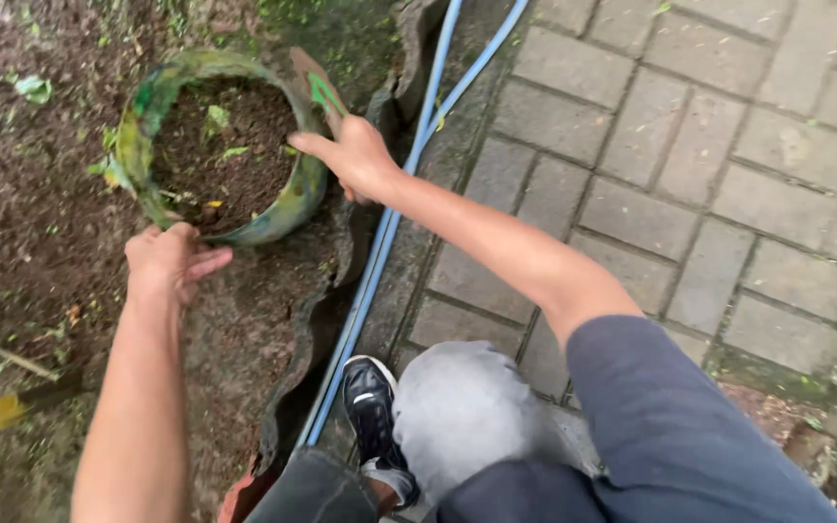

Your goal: The person uses a small hand trowel to loosen soil and remove weeds from a narrow garden bed along a paved walkway. They repeatedly scrape the soil, pull out weeds by hand, and place the debris into a nearby bucket.

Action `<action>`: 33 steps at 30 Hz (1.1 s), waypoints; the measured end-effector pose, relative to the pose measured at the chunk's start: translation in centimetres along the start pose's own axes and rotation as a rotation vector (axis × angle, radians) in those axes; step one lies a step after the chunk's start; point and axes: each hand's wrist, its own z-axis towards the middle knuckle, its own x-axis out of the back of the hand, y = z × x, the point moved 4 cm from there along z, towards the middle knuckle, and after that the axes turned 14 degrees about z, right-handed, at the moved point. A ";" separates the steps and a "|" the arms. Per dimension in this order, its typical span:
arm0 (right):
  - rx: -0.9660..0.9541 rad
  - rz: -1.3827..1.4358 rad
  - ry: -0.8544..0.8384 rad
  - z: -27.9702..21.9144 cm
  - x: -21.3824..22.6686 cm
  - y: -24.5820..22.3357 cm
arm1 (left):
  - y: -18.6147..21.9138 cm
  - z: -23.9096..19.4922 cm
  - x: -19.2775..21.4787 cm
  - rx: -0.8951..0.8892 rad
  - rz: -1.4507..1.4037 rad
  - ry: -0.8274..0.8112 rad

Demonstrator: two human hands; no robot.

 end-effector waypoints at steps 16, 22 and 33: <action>-0.433 -1.010 0.634 -20.8 27.8 -2.8 | -3.2 4.4 -4.1 0.250 -0.498 -0.446; -0.423 -1.415 0.297 -11.6 23.7 -6.2 | -1.2 0.0 -2.8 0.096 -0.521 -0.383; 0.001 -1.274 0.667 9.2 29.2 -9.9 | -1.0 -0.2 -1.6 0.125 -0.485 -0.376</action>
